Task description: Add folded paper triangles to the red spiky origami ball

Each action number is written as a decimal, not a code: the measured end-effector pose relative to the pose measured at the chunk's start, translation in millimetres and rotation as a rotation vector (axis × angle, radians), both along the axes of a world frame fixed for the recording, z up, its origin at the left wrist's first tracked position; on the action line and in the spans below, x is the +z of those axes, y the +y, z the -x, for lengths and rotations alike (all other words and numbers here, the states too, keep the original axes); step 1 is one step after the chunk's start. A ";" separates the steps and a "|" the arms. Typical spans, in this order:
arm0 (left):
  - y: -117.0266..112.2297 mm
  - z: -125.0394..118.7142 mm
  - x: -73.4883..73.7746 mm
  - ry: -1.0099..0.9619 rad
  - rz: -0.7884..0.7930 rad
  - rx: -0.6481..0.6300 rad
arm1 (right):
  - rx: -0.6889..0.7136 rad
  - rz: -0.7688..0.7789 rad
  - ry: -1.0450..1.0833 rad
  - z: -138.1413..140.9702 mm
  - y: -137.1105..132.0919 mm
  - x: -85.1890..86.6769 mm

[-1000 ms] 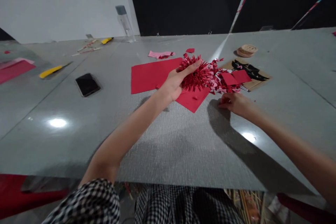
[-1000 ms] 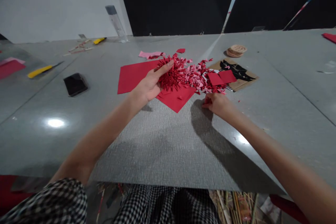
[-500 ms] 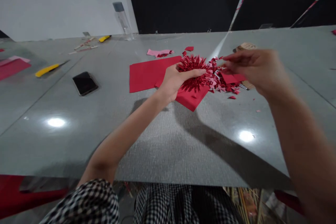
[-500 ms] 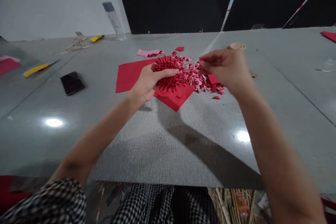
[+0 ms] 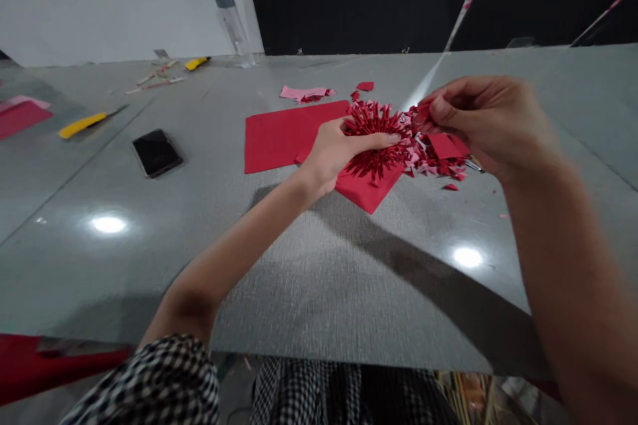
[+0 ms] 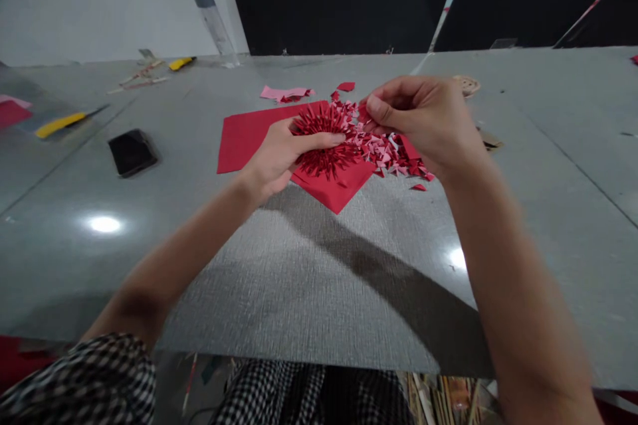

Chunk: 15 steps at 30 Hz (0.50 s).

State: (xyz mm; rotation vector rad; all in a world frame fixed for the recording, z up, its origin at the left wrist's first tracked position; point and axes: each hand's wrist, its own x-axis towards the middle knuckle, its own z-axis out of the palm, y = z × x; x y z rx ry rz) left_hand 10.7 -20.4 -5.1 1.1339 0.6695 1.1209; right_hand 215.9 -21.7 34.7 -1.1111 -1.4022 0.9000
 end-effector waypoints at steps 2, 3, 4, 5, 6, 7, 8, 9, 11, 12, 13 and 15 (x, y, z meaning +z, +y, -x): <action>1.5 0.6 -1.8 0.016 0.009 -0.006 | 0.000 -0.026 -0.018 0.3 1.4 -2.2; 1.8 0.8 -2.4 0.023 0.016 -0.007 | 0.001 -0.042 -0.027 0.4 2.2 -3.8; 2.0 0.9 -2.7 0.030 0.024 -0.008 | 0.001 -0.060 -0.034 0.5 3.0 -5.6; 2.0 0.9 -2.7 0.037 0.030 -0.011 | -0.001 -0.077 -0.037 0.4 3.9 -7.7; 1.9 0.9 -2.6 0.041 0.034 -0.014 | -0.003 -0.092 -0.035 0.3 4.8 -9.9; 1.7 1.0 -2.3 0.044 0.036 -0.017 | -0.004 -0.105 -0.027 0.2 5.8 -11.9; 1.5 1.1 -2.0 0.045 0.037 -0.020 | -0.005 -0.115 -0.017 0.2 6.6 -13.7; 1.3 1.2 -1.6 0.045 0.038 -0.025 | -0.006 -0.122 -0.007 0.2 7.3 -15.2; 1.0 1.5 -1.1 0.044 0.037 -0.034 | -0.016 -0.129 -0.002 0.8 8.1 -17.0; 1.0 1.7 -0.9 0.043 0.037 -0.039 | -0.022 -0.129 -0.013 1.3 8.4 -17.6; 0.9 1.9 -0.7 0.043 0.038 -0.044 | -0.029 -0.129 -0.028 1.7 8.5 -18.0; 0.8 2.5 0.1 0.041 0.046 -0.050 | -0.047 -0.139 -0.067 2.3 9.1 -18.8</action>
